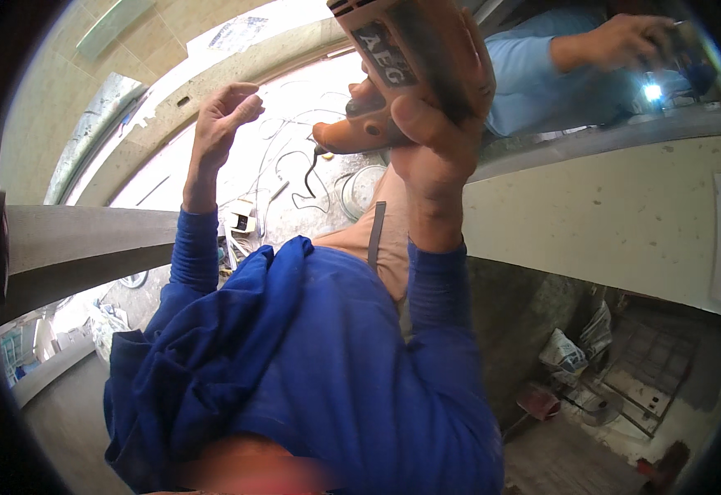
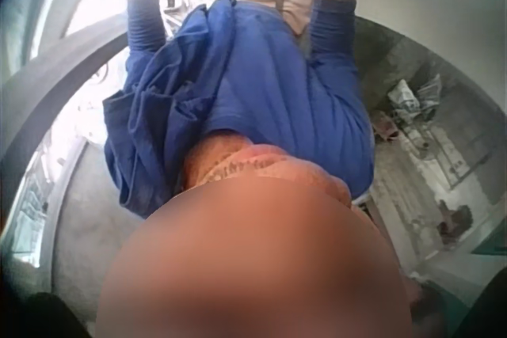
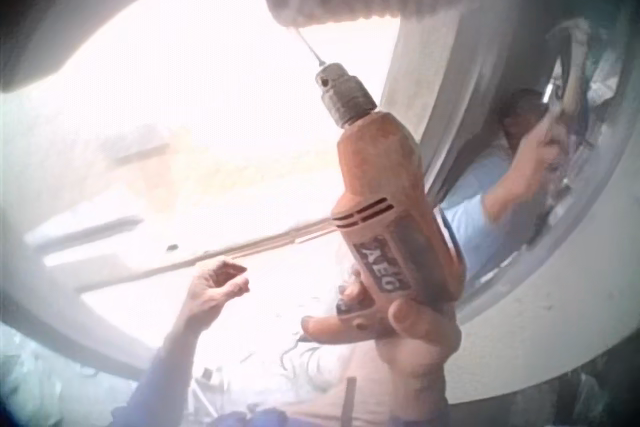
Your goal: The person uses a hammer to tap a drill bit into a concrete wall, then operates a corded drill to create a hole. They repeat the process by tapping the bit again and drilling further. A second person is present nearby.
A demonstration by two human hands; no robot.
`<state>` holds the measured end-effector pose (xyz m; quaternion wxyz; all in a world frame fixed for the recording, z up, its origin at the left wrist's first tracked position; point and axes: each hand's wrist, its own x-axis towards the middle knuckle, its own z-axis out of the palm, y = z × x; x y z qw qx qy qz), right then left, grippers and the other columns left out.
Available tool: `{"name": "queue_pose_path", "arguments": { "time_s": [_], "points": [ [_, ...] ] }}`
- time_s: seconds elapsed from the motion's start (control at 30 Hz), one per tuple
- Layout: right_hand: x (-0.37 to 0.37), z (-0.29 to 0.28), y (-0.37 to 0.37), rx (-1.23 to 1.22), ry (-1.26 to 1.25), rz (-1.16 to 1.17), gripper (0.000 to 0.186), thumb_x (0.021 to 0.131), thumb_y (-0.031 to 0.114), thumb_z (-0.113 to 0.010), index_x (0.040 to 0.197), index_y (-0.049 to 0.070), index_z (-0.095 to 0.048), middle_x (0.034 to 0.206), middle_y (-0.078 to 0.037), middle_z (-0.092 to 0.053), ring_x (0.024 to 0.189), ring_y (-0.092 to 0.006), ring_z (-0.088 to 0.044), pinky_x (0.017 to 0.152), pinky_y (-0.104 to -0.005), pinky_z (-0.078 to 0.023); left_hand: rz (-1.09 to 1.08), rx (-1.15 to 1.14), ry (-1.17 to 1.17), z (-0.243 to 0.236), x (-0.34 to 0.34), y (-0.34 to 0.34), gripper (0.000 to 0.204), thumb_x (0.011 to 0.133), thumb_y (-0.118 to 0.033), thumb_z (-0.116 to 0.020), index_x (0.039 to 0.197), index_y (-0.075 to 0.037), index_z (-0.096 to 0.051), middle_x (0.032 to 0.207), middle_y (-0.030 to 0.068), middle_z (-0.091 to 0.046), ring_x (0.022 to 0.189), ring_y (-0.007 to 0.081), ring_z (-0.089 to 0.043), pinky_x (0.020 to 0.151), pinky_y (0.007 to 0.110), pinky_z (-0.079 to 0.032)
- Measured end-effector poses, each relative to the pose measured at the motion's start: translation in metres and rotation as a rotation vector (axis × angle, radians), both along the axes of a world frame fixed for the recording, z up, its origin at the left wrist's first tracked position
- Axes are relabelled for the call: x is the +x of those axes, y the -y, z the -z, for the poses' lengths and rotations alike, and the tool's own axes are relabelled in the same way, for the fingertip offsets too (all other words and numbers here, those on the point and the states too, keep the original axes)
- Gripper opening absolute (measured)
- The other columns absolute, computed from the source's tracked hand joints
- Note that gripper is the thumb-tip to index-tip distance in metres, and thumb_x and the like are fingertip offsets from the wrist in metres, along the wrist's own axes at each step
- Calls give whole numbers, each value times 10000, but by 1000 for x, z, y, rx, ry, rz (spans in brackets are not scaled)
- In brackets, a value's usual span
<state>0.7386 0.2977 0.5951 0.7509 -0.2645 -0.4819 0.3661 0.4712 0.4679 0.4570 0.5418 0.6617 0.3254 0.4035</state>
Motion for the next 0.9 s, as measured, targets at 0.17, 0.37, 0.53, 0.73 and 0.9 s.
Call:
{"name": "queue_pose_path", "arguments": {
  "time_s": [0.17,0.37,0.53,0.73,0.9],
  "points": [
    [-4,4,0,-55,49,-5,685,874,208,-777,1481,-26,-564,1199,-274,-719,1006,-333,-768,999,-593,-590,-56,-83,26,28,-12,10,369,1054,-270,-772,1266,27,-710,1065,132,-783,995,181,-742,912,332,-607],
    [-7,14,-12,-73,97,23,700,875,181,-777,1497,-23,-528,1155,-275,-721,956,-335,-769,946,-563,-622,-111,-148,-47,56,-22,11,403,1051,-301,-768,1284,22,-710,1112,161,-772,1007,229,-757,925,372,-610],
    [-7,19,-18,-98,39,-21,698,878,176,-773,1501,-21,-527,1156,-270,-726,945,-338,-771,930,-559,-623,-171,-206,-47,76,-36,19,381,1049,-253,-771,1279,43,-704,1103,145,-784,958,182,-747,868,318,-609],
    [-5,21,-18,-130,11,0,698,882,156,-760,1517,-14,-525,1185,-247,-727,941,-336,-766,914,-541,-628,-279,-303,-48,100,-67,39,378,1054,-240,-752,1279,60,-702,1096,150,-773,961,201,-750,879,330,-618],
    [-12,15,-7,-174,-112,110,785,841,33,-795,1561,-21,-485,1021,-149,-742,837,-294,-773,789,-448,-685,-307,-225,-69,114,-62,35,410,1033,-205,-735,1284,114,-680,1114,174,-754,1003,229,-741,923,367,-628]
  ]
}}
